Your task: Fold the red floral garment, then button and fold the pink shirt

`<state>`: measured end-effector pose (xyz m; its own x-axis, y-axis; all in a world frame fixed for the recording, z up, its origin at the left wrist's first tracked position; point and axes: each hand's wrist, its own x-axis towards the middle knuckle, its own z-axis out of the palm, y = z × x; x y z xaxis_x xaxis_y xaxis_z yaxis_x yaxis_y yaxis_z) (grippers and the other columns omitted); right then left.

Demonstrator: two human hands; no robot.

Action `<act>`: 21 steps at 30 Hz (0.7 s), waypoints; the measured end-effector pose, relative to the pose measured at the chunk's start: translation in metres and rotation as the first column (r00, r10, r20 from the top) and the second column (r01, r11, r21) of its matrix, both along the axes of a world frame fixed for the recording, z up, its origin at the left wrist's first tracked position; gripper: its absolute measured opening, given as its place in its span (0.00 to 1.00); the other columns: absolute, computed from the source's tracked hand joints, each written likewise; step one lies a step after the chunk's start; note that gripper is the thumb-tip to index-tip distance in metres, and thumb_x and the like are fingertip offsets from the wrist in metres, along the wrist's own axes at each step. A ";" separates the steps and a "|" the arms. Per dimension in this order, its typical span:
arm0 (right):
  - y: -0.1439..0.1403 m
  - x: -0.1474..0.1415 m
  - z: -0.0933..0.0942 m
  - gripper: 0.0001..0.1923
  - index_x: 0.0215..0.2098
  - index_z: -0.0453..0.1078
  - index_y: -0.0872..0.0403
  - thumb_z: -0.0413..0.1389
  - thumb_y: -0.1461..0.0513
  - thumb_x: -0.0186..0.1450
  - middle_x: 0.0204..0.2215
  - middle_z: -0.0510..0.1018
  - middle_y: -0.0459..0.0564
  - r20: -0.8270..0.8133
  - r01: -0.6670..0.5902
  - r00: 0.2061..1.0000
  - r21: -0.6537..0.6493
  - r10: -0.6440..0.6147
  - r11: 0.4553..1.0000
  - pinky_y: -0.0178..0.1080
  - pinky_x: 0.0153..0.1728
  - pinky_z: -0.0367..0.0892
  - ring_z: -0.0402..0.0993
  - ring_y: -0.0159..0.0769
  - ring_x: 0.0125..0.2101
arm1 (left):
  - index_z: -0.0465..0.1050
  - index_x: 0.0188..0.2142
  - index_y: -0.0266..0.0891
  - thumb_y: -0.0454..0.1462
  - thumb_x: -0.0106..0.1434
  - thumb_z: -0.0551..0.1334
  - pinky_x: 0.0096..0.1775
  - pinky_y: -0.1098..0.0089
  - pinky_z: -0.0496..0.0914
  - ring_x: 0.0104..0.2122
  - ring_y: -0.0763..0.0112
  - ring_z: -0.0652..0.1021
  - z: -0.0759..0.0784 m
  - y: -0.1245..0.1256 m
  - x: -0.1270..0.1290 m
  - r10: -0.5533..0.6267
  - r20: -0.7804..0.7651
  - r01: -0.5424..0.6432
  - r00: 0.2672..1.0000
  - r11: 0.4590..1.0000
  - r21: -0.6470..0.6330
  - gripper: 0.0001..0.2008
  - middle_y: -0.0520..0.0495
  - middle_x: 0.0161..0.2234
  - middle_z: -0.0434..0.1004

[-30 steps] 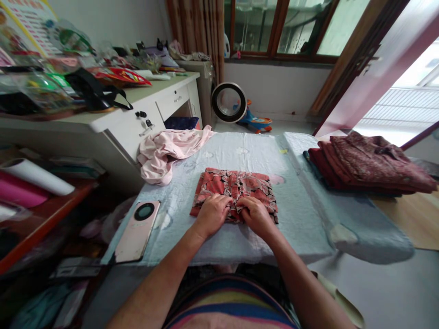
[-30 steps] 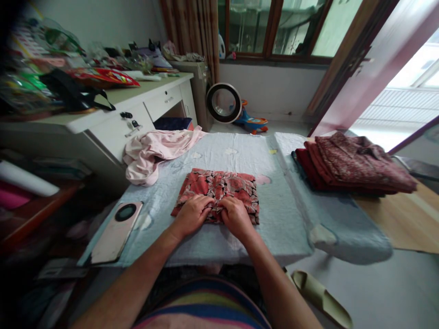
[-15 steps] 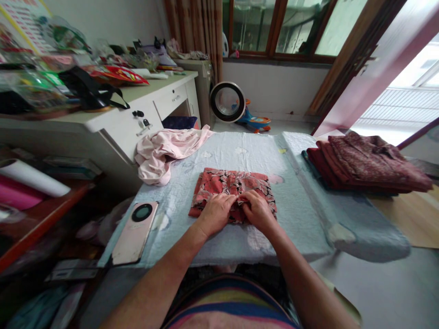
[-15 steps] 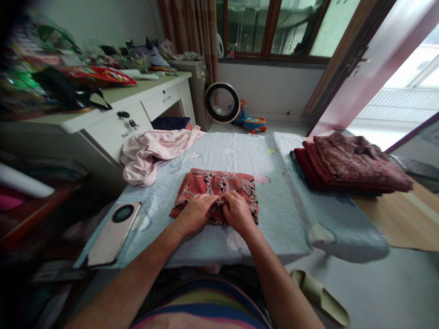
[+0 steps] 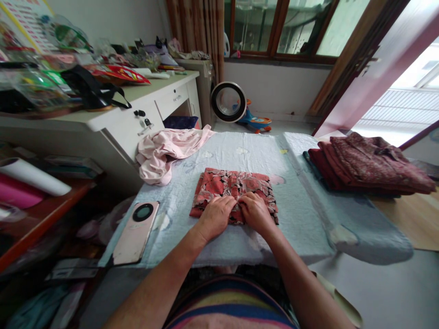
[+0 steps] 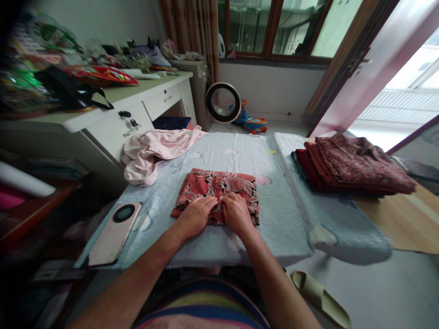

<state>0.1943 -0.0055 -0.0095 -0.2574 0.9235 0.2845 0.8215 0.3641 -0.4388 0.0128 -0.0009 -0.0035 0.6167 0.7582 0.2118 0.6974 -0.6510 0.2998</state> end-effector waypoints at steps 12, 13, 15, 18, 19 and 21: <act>0.023 0.002 0.015 0.14 0.47 0.74 0.55 0.48 0.66 0.69 0.48 0.78 0.56 -0.073 -0.057 0.996 0.032 0.059 0.998 0.42 0.53 0.64 0.72 0.40 0.49 | 0.71 0.51 0.39 0.41 0.72 0.50 0.60 0.55 0.62 0.58 0.61 0.70 0.012 0.016 -0.012 0.126 0.076 -0.127 0.989 0.992 0.019 0.16 0.42 0.56 0.73; 0.025 -0.001 0.014 0.17 0.52 0.72 0.55 0.47 0.65 0.69 0.52 0.76 0.56 -0.068 -0.059 0.996 0.044 0.062 0.997 0.43 0.56 0.62 0.69 0.41 0.54 | 0.70 0.54 0.39 0.42 0.72 0.51 0.61 0.54 0.61 0.60 0.59 0.68 0.010 0.018 -0.014 0.167 0.061 -0.169 0.984 0.985 0.032 0.17 0.42 0.59 0.71; 0.028 -0.008 0.008 0.22 0.61 0.65 0.55 0.46 0.64 0.70 0.61 0.68 0.57 -0.024 -0.067 0.997 0.038 0.068 0.997 0.47 0.61 0.56 0.60 0.42 0.62 | 0.67 0.58 0.39 0.43 0.71 0.52 0.63 0.49 0.57 0.64 0.57 0.64 0.003 0.020 -0.017 0.231 0.016 -0.231 0.973 0.972 0.037 0.20 0.40 0.62 0.67; 0.029 -0.017 -0.003 0.27 0.67 0.57 0.55 0.48 0.61 0.70 0.67 0.58 0.55 0.075 -0.061 0.995 -0.049 0.065 0.997 0.53 0.64 0.49 0.50 0.45 0.67 | 0.65 0.60 0.39 0.45 0.69 0.55 0.63 0.46 0.54 0.65 0.54 0.62 -0.009 0.018 -0.019 0.259 -0.069 -0.259 0.964 0.966 0.000 0.23 0.39 0.64 0.65; 0.028 -0.019 -0.006 0.27 0.67 0.57 0.55 0.48 0.59 0.70 0.68 0.57 0.55 0.103 -0.056 0.993 -0.083 0.064 0.995 0.54 0.64 0.48 0.49 0.45 0.68 | 0.65 0.60 0.40 0.45 0.69 0.56 0.63 0.46 0.54 0.65 0.54 0.62 -0.013 0.016 -0.020 0.256 -0.093 -0.259 0.962 0.966 -0.013 0.23 0.40 0.64 0.65; 0.028 -0.020 -0.012 0.27 0.66 0.58 0.55 0.49 0.57 0.71 0.68 0.56 0.55 0.140 -0.048 0.988 -0.122 0.065 0.991 0.55 0.65 0.48 0.49 0.46 0.68 | 0.65 0.61 0.41 0.45 0.68 0.57 0.63 0.46 0.55 0.64 0.54 0.63 -0.017 0.013 -0.021 0.252 -0.118 -0.256 0.961 0.966 -0.023 0.23 0.40 0.64 0.65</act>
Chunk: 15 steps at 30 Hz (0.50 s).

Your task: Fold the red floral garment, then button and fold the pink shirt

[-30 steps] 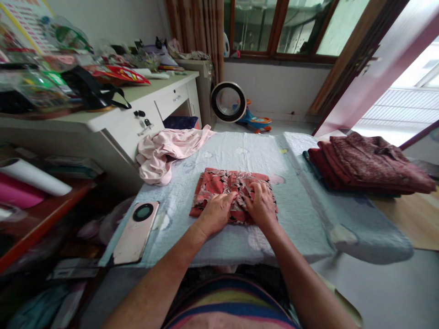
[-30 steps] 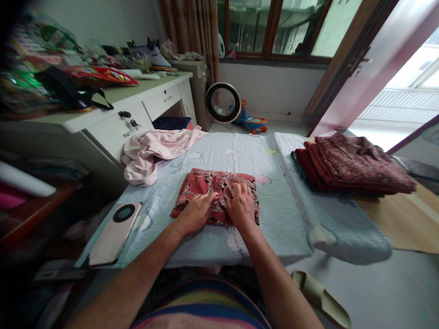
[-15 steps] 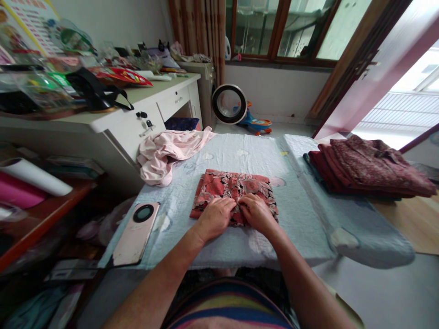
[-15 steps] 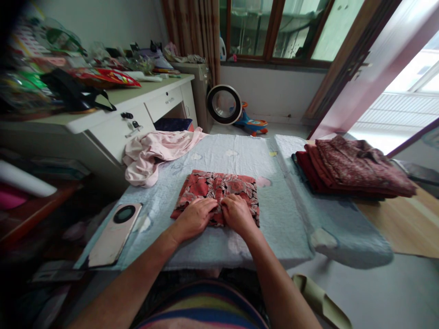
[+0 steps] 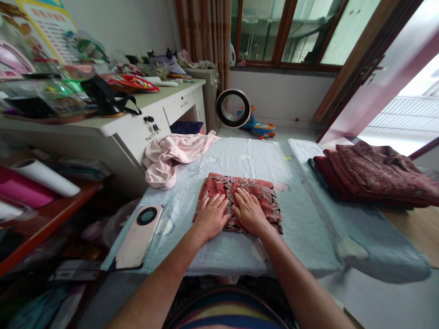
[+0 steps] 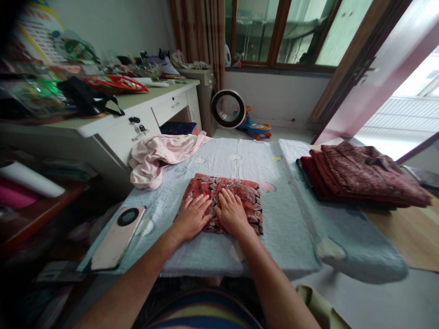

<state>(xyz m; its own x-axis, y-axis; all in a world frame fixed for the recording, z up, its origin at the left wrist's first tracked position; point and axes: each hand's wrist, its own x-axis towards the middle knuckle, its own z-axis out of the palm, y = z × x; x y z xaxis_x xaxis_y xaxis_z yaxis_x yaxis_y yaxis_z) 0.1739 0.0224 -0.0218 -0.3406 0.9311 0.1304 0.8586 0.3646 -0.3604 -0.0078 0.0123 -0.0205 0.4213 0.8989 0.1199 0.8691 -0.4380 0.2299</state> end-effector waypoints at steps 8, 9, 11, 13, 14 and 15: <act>0.000 0.002 -0.008 0.27 0.66 0.58 0.53 0.48 0.56 0.71 0.68 0.56 0.54 0.030 0.000 1.000 0.024 0.000 1.000 0.54 0.65 0.47 0.49 0.43 0.68 | 0.66 0.60 0.41 0.45 0.68 0.57 0.63 0.46 0.56 0.64 0.55 0.63 0.002 0.000 -0.001 0.002 0.018 -0.002 1.000 1.000 -0.020 0.23 0.41 0.64 0.65; 0.000 0.002 -0.009 0.27 0.66 0.58 0.53 0.48 0.55 0.71 0.68 0.56 0.54 0.030 0.003 1.000 0.026 -0.004 1.000 0.54 0.65 0.47 0.49 0.43 0.68 | 0.66 0.60 0.42 0.45 0.68 0.57 0.63 0.46 0.56 0.64 0.55 0.63 0.002 -0.001 -0.001 0.005 0.023 -0.004 1.000 1.000 -0.021 0.23 0.41 0.64 0.65; -0.001 0.001 -0.009 0.27 0.66 0.58 0.52 0.48 0.55 0.71 0.68 0.56 0.55 0.025 0.010 1.000 0.027 -0.010 1.000 0.54 0.65 0.47 0.49 0.44 0.68 | 0.66 0.59 0.42 0.44 0.67 0.58 0.63 0.46 0.55 0.64 0.55 0.63 0.002 -0.001 -0.001 0.011 0.036 -0.010 0.999 1.000 -0.022 0.23 0.41 0.64 0.65; -0.001 0.001 -0.008 0.26 0.66 0.59 0.52 0.49 0.55 0.71 0.68 0.57 0.55 0.005 0.014 1.000 0.024 -0.014 1.000 0.55 0.65 0.47 0.50 0.45 0.67 | 0.67 0.59 0.41 0.44 0.67 0.58 0.63 0.46 0.55 0.64 0.55 0.64 0.002 -0.002 -0.001 0.011 0.063 -0.009 0.998 1.000 -0.024 0.22 0.41 0.63 0.66; -0.001 0.001 -0.007 0.26 0.65 0.60 0.52 0.49 0.56 0.71 0.67 0.58 0.56 -0.014 0.008 1.000 0.022 -0.008 1.000 0.55 0.65 0.48 0.51 0.45 0.67 | 0.67 0.58 0.41 0.44 0.67 0.58 0.63 0.46 0.55 0.63 0.55 0.64 0.002 -0.001 -0.002 0.007 0.084 -0.005 0.996 1.000 -0.027 0.22 0.40 0.62 0.66; 0.000 0.001 -0.005 0.25 0.64 0.62 0.53 0.50 0.56 0.70 0.67 0.59 0.56 -0.047 -0.003 0.999 0.021 0.004 1.000 0.55 0.64 0.49 0.52 0.45 0.67 | 0.69 0.57 0.40 0.44 0.67 0.58 0.63 0.46 0.56 0.62 0.55 0.66 0.003 -0.001 -0.003 0.005 0.114 -0.002 0.993 1.000 -0.029 0.21 0.40 0.61 0.68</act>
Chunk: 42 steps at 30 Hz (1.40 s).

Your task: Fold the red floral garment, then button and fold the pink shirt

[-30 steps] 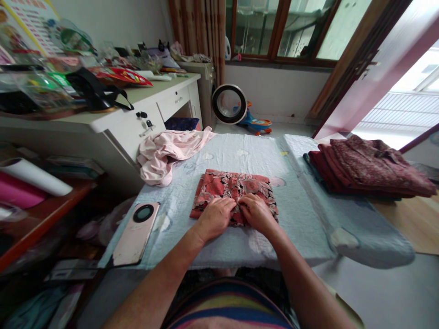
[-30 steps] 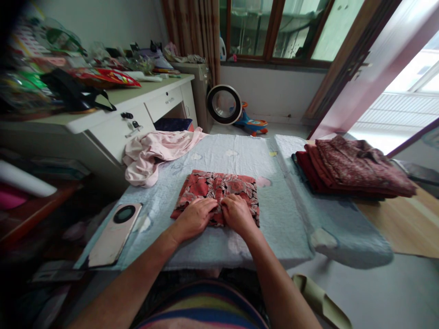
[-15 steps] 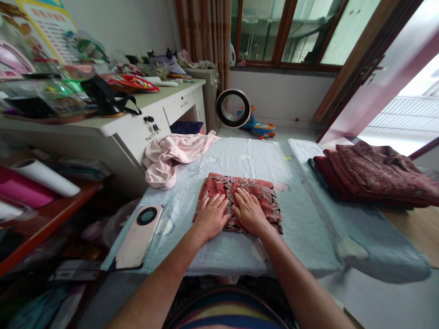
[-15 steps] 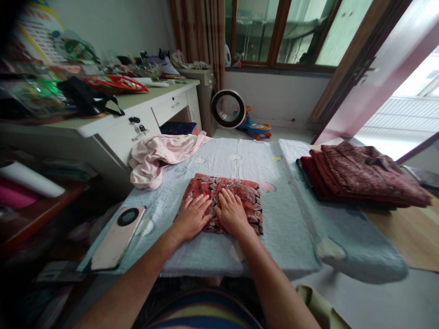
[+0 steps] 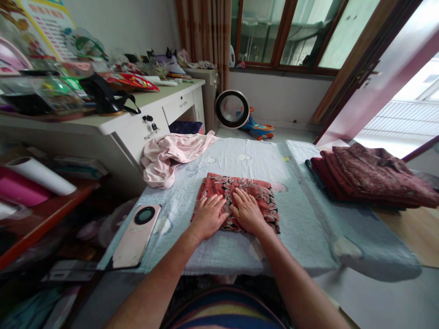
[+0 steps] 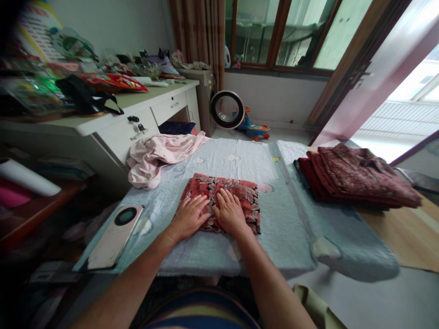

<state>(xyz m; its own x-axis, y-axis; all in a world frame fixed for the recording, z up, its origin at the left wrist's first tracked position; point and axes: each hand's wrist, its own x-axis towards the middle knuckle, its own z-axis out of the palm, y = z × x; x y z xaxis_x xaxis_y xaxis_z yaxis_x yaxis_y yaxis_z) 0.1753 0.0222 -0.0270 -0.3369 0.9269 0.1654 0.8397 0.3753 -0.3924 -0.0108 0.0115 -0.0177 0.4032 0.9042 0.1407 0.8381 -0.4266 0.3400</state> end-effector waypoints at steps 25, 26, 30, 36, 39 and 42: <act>0.006 0.094 0.012 0.26 0.52 0.71 0.59 0.51 0.50 0.65 0.44 0.80 0.62 0.086 0.630 0.773 -0.214 -0.629 0.746 0.40 0.39 0.66 0.77 0.49 0.45 | 0.67 0.45 0.35 0.41 0.52 0.67 0.30 0.70 0.70 0.28 0.67 0.78 0.017 0.052 -0.053 0.607 0.464 -0.202 0.645 0.721 -0.663 0.23 0.48 0.31 0.79; 0.007 0.093 0.013 0.25 0.51 0.72 0.58 0.51 0.50 0.64 0.44 0.80 0.61 0.096 0.628 0.775 -0.219 -0.624 0.747 0.39 0.38 0.66 0.77 0.48 0.44 | 0.68 0.44 0.34 0.41 0.51 0.68 0.29 0.71 0.70 0.27 0.68 0.78 0.017 0.052 -0.053 0.625 0.467 -0.188 0.626 0.702 -0.687 0.23 0.48 0.30 0.79; 0.012 0.091 0.015 0.21 0.44 0.75 0.56 0.52 0.50 0.62 0.38 0.81 0.58 0.137 0.624 0.780 -0.247 -0.611 0.742 0.37 0.33 0.64 0.78 0.45 0.38 | 0.72 0.35 0.34 0.41 0.49 0.68 0.27 0.71 0.68 0.23 0.69 0.75 0.013 0.055 -0.049 0.591 0.465 -0.113 0.659 0.689 -0.715 0.16 0.49 0.25 0.77; 0.013 0.088 0.016 0.14 0.31 0.75 0.55 0.53 0.54 0.61 0.28 0.79 0.53 0.052 0.568 0.819 -0.222 -0.572 0.793 0.35 0.27 0.58 0.73 0.38 0.29 | 0.77 0.32 0.35 0.39 0.51 0.64 0.36 0.68 0.71 0.33 0.61 0.79 0.007 0.058 -0.043 0.406 0.427 -0.134 0.808 0.832 -0.538 0.10 0.47 0.29 0.80; 0.013 0.085 0.015 0.10 0.25 0.70 0.54 0.54 0.56 0.58 0.22 0.74 0.47 -0.090 0.569 0.798 -0.215 -0.596 0.794 0.34 0.24 0.54 0.69 0.35 0.25 | 0.77 0.34 0.35 0.38 0.53 0.61 0.39 0.67 0.71 0.36 0.59 0.79 0.006 0.056 -0.039 0.358 0.428 -0.129 0.830 0.869 -0.478 0.11 0.45 0.33 0.81; 0.013 0.080 0.014 0.10 0.22 0.65 0.53 0.57 0.56 0.55 0.17 0.68 0.42 -0.363 0.541 0.685 -0.327 -0.632 0.775 0.33 0.20 0.53 0.66 0.32 0.21 | 0.77 0.40 0.34 0.36 0.53 0.59 0.40 0.66 0.72 0.37 0.60 0.79 0.005 0.053 -0.036 0.400 0.495 -0.120 0.771 0.855 -0.504 0.15 0.45 0.36 0.82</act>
